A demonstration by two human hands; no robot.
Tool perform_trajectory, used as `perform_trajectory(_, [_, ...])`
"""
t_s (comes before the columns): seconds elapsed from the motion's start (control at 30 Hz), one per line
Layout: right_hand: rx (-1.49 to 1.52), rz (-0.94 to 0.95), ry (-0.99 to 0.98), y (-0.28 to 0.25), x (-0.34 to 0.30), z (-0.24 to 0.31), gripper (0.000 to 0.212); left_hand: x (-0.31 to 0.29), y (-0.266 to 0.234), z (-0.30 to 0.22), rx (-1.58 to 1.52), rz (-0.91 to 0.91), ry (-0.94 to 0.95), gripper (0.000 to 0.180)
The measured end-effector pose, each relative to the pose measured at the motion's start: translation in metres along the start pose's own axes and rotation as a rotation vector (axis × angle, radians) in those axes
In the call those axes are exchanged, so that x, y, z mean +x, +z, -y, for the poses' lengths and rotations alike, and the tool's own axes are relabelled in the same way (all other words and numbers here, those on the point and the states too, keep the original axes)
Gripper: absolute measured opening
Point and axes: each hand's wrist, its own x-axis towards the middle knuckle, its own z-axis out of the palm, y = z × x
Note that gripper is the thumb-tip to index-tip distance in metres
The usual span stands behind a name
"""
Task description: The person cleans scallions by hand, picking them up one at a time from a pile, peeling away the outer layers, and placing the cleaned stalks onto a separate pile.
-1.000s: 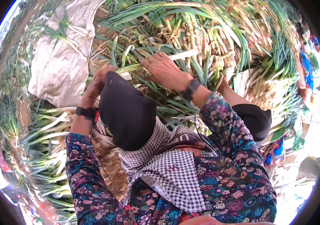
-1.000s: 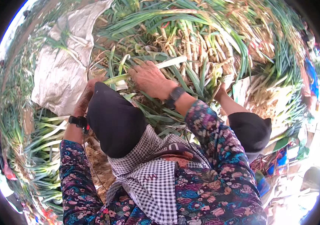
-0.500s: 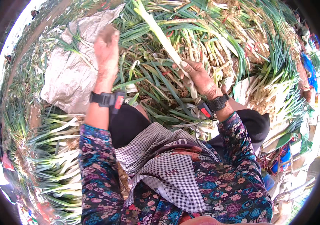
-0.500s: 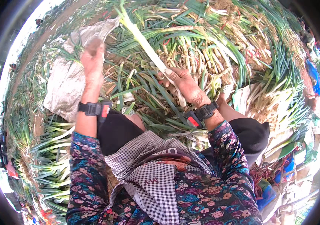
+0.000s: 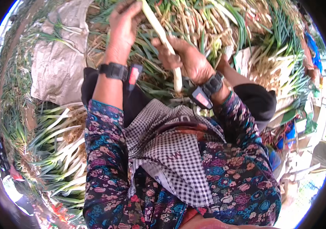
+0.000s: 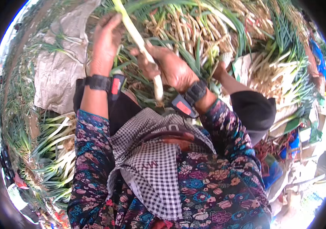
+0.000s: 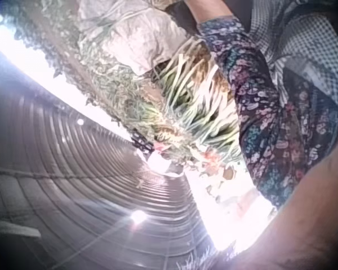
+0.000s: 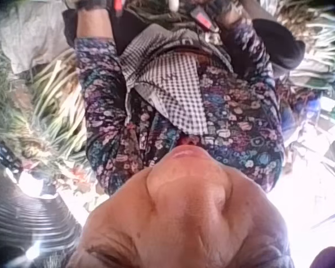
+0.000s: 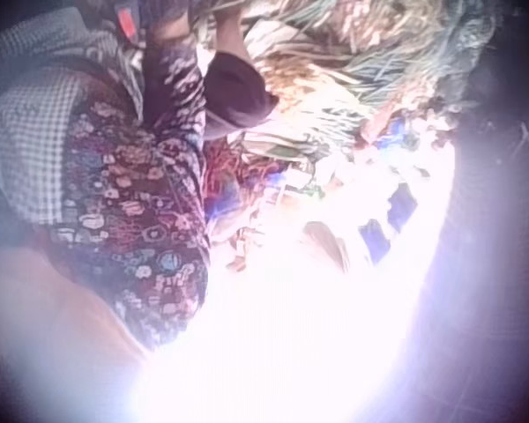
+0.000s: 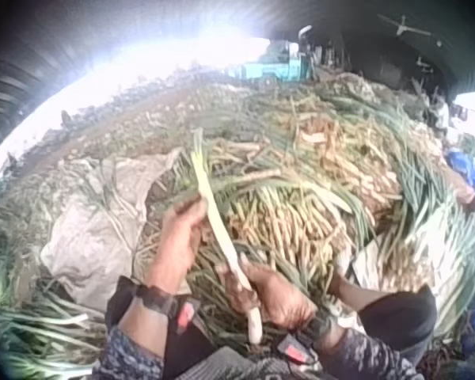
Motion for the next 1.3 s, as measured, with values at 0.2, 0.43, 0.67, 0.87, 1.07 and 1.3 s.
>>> perform_trajectory(0.2, [0.297, 0.138, 0.03, -0.01, 0.024, 0.011, 0.038, 0.02, 0.003, 0.009, 0.082, -0.198, -0.125, 0.02])
perform_trajectory(0.43, [-0.945, -0.375, -0.325, 0.01, 0.013, -0.014, 0.031, 0.004, -0.003, 0.025, 0.108, -0.164, 0.089, 0.024])
perform_trajectory(0.67, [-1.282, -0.571, -0.545, -0.004, -0.005, -0.038, 0.022, -0.019, 0.015, 0.016, 0.2, 0.015, 0.206, 0.015])
perform_trajectory(0.87, [-1.571, -0.561, -0.817, -0.003, -0.005, -0.038, 0.017, -0.025, 0.036, 0.012, 0.303, -0.055, 0.302, 0.026])
perform_trajectory(1.07, [-0.619, -0.144, -0.064, -0.002, -0.027, -0.028, 0.027, -0.03, 0.036, 0.004, 0.118, 0.036, 0.163, 0.021])
perform_trajectory(1.3, [-0.986, -0.379, -0.311, -0.002, -0.021, -0.05, 0.02, -0.029, 0.036, 0.008, 0.114, 0.063, 0.17, 0.019])
